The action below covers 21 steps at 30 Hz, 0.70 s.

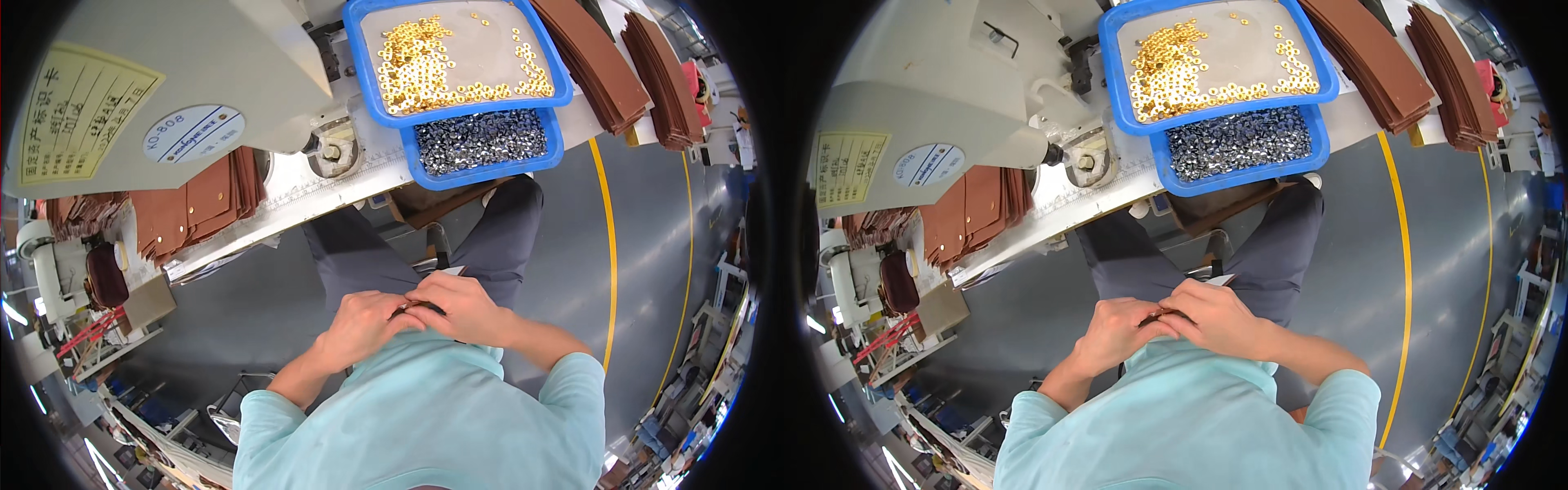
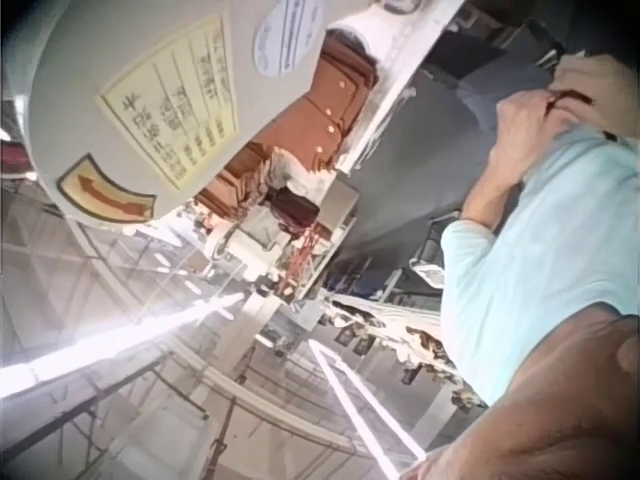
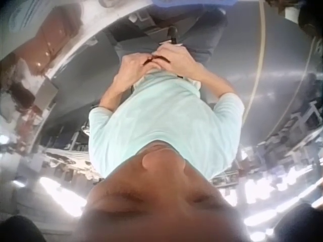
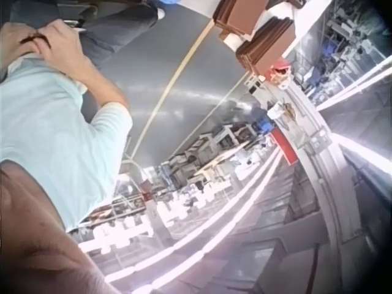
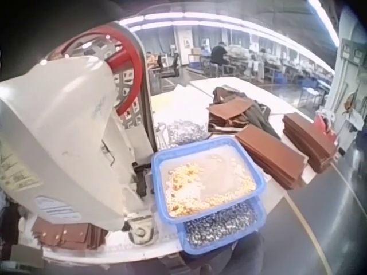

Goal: Attaching metal rivets or studs to leather pieces using a specialized setting machine.

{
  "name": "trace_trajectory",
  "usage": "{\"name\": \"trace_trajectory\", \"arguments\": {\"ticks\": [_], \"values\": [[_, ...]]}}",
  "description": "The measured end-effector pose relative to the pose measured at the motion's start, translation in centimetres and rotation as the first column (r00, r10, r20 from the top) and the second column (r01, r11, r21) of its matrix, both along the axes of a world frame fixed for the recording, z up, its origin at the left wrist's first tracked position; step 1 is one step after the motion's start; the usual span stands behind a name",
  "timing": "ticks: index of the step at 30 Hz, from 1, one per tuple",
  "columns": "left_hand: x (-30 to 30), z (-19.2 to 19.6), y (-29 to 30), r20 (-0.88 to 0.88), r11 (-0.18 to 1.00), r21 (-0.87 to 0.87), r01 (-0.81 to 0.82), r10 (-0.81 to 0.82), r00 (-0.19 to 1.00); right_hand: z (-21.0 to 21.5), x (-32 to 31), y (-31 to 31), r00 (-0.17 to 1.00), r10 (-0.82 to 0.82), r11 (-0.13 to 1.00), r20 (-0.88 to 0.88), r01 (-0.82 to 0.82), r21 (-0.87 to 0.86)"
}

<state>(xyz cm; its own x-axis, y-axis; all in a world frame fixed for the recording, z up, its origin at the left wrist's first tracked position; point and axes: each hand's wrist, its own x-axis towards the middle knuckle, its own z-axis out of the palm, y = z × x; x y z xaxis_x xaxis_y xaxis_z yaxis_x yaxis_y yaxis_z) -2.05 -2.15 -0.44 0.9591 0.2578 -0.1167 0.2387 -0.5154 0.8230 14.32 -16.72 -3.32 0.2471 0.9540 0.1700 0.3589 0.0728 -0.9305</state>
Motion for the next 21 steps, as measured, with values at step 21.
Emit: {"name": "trace_trajectory", "arguments": {"ticks": [21], "values": [[-0.8, -0.7, 0.0, 0.059, 0.959, 0.283, 0.021, -0.040, 0.997, -11.5, 8.3, 3.3, 0.668, -0.042, 0.923, -0.743, -0.259, -0.285]]}}
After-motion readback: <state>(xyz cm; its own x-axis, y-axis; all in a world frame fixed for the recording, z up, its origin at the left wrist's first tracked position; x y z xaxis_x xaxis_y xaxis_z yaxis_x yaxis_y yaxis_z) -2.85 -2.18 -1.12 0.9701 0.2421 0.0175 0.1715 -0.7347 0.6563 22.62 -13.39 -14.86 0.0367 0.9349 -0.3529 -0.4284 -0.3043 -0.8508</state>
